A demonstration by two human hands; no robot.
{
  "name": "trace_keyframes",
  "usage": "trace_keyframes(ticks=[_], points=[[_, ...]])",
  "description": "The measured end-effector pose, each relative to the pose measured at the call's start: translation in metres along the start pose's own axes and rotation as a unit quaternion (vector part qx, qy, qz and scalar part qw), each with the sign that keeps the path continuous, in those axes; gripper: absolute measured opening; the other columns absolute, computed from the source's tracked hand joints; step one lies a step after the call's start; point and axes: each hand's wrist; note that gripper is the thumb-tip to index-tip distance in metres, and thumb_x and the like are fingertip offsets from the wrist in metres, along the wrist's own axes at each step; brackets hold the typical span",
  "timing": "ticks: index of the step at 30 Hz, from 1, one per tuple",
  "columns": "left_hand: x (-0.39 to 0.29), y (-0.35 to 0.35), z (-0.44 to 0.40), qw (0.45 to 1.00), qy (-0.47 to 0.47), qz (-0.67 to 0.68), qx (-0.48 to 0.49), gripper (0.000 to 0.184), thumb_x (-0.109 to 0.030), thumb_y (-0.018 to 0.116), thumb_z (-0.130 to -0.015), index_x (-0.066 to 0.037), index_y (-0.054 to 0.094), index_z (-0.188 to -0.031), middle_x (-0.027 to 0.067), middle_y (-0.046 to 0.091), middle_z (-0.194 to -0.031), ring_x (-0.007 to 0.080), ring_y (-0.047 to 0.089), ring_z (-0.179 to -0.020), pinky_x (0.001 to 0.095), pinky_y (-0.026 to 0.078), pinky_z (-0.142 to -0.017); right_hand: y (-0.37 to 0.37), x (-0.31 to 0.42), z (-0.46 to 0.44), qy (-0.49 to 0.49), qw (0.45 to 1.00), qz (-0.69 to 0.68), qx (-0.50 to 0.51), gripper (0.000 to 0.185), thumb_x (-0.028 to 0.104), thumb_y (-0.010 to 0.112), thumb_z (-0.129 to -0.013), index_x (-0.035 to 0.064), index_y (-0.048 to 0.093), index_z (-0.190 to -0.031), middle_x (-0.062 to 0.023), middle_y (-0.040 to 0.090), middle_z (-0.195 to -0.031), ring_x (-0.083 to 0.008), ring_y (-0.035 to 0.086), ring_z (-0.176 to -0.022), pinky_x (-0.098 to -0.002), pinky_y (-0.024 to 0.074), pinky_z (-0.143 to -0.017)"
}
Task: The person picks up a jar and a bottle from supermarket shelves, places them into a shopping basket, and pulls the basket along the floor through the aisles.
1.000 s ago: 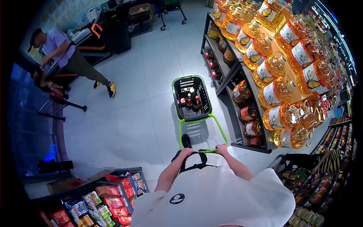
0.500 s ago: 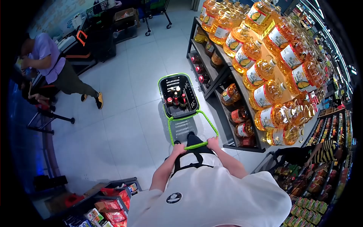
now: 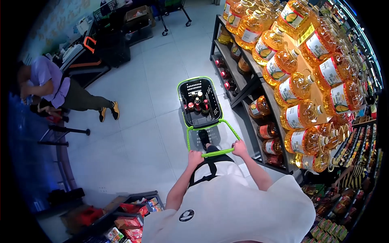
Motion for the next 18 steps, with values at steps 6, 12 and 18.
trace_keyframes(ticks=[6, 12, 18], points=[[0.016, -0.024, -0.042, 0.999, -0.016, -0.022, 0.035, 0.016, -0.020, 0.057, -0.057, -0.008, 0.064, -0.066, 0.0137, 0.060, -0.063, 0.0283, 0.059, -0.063, 0.0384, 0.041, -0.072, -0.025, 0.003, -0.046, -0.025, 0.996, -0.004, 0.090, 0.024, 0.015, 0.056, -0.055, 0.0139, 0.067, -0.076, -0.0122, 0.061, -0.068, -0.0266, 0.059, -0.073, -0.0373, 0.0324, -0.096], [0.036, -0.044, -0.081, 0.998, -0.055, -0.018, 0.015, 0.013, -0.017, 0.057, -0.059, -0.010, 0.064, -0.066, 0.0125, 0.059, -0.064, 0.0274, 0.058, -0.068, 0.0371, 0.040, -0.074, -0.028, 0.008, -0.093, -0.024, 0.997, -0.055, 0.053, 0.021, 0.017, 0.057, -0.056, 0.0119, 0.067, -0.074, -0.0132, 0.061, -0.069, -0.0286, 0.058, -0.077, -0.0369, 0.0376, -0.090], [0.048, -0.075, -0.112, 0.985, -0.124, -0.020, -0.120, 0.005, -0.011, 0.057, -0.061, -0.009, 0.059, -0.064, 0.0102, 0.056, -0.062, 0.0264, 0.055, -0.072, 0.0365, 0.038, -0.077, -0.050, 0.030, -0.145, -0.037, 0.993, -0.002, 0.115, 0.020, 0.021, 0.058, -0.056, 0.0144, 0.068, -0.072, -0.0101, 0.062, -0.068, -0.0269, 0.061, -0.072, -0.0378, 0.0420, -0.081]])
Point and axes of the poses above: each hand's wrist, its own z-axis away from the middle knuckle, its own y-axis out of the palm, x = y × z
